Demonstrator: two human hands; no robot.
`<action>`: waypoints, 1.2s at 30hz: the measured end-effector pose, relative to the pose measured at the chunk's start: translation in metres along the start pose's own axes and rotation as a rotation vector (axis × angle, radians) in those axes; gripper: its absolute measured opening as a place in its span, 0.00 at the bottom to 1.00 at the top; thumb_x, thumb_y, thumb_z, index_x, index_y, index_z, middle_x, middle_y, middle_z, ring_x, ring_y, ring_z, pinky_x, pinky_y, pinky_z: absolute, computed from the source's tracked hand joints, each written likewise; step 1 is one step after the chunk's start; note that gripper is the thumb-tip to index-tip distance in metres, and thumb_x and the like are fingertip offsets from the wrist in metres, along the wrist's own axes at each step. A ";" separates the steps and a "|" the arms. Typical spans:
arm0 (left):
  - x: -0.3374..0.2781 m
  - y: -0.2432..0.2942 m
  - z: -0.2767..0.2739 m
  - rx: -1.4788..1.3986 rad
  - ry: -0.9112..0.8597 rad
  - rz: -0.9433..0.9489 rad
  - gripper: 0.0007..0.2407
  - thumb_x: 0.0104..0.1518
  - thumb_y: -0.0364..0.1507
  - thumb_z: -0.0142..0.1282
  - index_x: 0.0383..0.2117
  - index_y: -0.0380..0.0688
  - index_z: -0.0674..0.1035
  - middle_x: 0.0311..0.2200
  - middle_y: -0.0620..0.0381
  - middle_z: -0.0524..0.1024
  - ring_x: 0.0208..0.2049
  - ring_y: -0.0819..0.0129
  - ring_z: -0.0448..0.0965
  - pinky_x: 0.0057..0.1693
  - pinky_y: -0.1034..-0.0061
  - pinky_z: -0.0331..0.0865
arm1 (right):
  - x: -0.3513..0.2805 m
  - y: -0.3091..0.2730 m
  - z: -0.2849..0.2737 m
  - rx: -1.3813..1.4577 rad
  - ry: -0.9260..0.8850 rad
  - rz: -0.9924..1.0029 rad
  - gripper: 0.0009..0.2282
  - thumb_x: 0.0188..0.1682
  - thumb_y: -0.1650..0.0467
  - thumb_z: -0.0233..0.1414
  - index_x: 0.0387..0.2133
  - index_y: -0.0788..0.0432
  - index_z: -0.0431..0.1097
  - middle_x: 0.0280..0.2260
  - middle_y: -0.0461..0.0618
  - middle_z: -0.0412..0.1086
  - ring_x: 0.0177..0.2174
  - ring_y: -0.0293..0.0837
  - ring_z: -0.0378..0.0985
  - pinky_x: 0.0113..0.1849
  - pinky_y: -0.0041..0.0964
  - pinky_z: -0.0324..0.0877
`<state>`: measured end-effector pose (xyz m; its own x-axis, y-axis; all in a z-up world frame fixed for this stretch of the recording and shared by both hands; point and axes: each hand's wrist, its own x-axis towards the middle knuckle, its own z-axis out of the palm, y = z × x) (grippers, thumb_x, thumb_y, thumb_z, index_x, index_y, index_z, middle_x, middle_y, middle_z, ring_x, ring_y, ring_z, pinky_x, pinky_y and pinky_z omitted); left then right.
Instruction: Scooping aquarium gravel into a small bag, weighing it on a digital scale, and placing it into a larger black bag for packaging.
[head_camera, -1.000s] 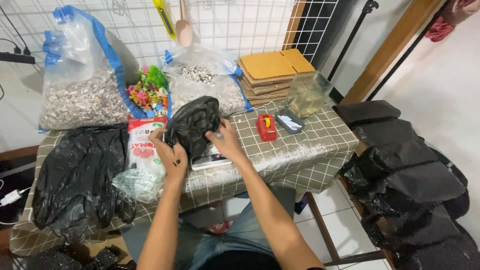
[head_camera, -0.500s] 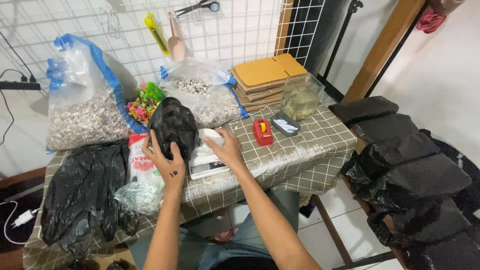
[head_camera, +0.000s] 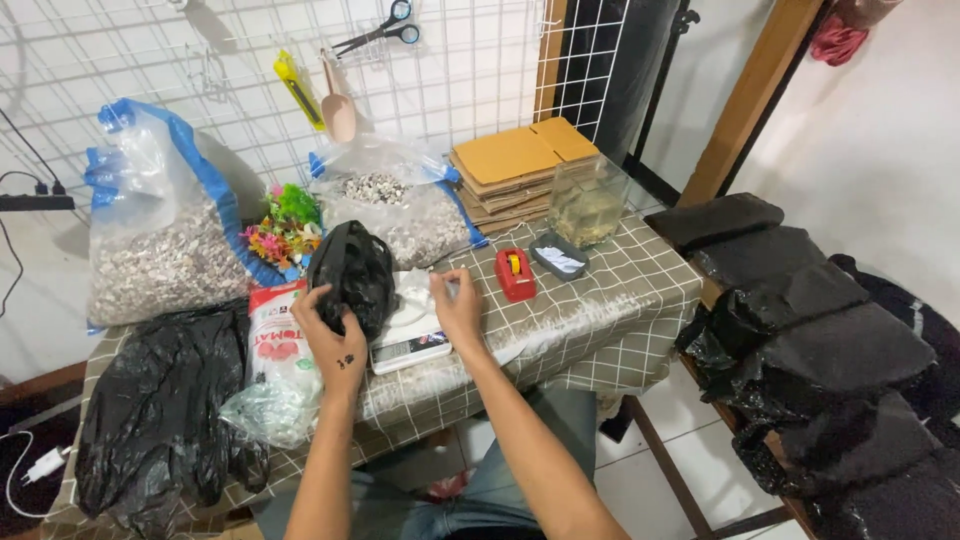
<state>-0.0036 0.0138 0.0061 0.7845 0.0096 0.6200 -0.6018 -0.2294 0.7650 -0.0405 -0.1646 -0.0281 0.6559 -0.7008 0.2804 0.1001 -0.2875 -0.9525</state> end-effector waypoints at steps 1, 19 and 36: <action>-0.001 -0.002 0.000 -0.001 0.000 0.002 0.17 0.61 0.17 0.48 0.55 0.47 0.68 0.57 0.42 0.55 0.61 0.35 0.60 0.64 0.39 0.53 | 0.001 -0.001 -0.001 0.001 0.002 -0.001 0.17 0.51 0.56 0.55 0.39 0.57 0.70 0.40 0.61 0.75 0.48 0.63 0.76 0.49 0.52 0.68; -0.002 0.012 0.001 0.017 -0.017 0.066 0.05 0.68 0.28 0.53 0.45 0.46 0.78 0.42 0.49 0.72 0.49 0.46 0.76 0.57 0.52 0.67 | 0.010 -0.072 -0.048 -0.575 -0.597 0.090 0.32 0.45 0.52 0.56 0.51 0.68 0.72 0.45 0.71 0.74 0.51 0.69 0.74 0.50 0.63 0.68; 0.000 0.034 0.014 -0.120 -0.302 -0.171 0.05 0.68 0.23 0.42 0.47 0.43 0.65 0.44 0.37 0.70 0.53 0.31 0.73 0.58 0.43 0.65 | -0.001 -0.123 -0.076 0.010 -0.270 -0.073 0.29 0.54 0.54 0.51 0.61 0.61 0.59 0.55 0.71 0.66 0.60 0.67 0.62 0.59 0.58 0.57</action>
<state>-0.0221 -0.0078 0.0296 0.8733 -0.2539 0.4158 -0.4574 -0.1336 0.8792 -0.1105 -0.1785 0.0979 0.8221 -0.4789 0.3079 0.1606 -0.3238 -0.9324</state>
